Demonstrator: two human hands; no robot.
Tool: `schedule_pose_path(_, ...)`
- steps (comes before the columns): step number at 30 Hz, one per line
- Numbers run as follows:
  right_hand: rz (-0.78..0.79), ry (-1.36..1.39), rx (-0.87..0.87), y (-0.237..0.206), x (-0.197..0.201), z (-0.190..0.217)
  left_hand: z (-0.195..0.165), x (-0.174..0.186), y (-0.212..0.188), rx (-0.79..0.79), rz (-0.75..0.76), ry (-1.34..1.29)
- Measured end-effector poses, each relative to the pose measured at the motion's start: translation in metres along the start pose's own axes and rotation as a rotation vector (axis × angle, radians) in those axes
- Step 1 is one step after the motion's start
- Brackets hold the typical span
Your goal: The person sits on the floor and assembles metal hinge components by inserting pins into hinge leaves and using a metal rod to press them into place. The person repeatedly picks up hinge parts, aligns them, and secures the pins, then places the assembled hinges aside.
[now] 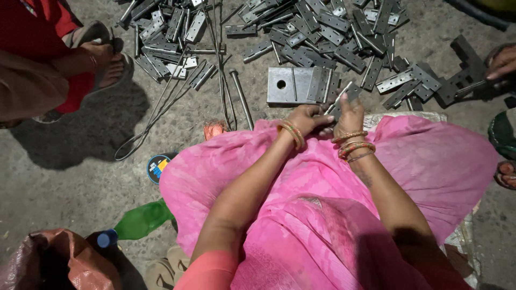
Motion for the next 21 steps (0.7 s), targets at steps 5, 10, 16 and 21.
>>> schedule_pose_path(5, -0.175, 0.093, -0.165, -0.007, 0.003, 0.001, -0.009, 0.032, 0.007, -0.24, -0.058, 0.688)
schedule_pose_path(10, -0.257, 0.135, -0.269, -0.03, 0.0, 0.011, -0.032, 0.078, -0.003, -0.331, -0.427, 0.818)
schedule_pose_path(16, -0.196, -0.118, -0.132, 0.037, -0.001, 0.018, -0.054, 0.091, 0.061, -0.239, -0.552, 1.015)
schedule_pose_path(21, -0.209, -0.097, -0.214, 0.014, 0.01, 0.001, -0.035, 0.095, 0.052, -0.181, -0.485, 1.19)
Point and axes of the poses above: each hand's wrist, its own y-axis towards the middle knuckle, its own x-axis out of the back of the hand, z = x × y, the point moved 4 cm from there along y, towards the middle knuckle, and after that the axes turned 12 degrees about -x, right-handed, at the moved point
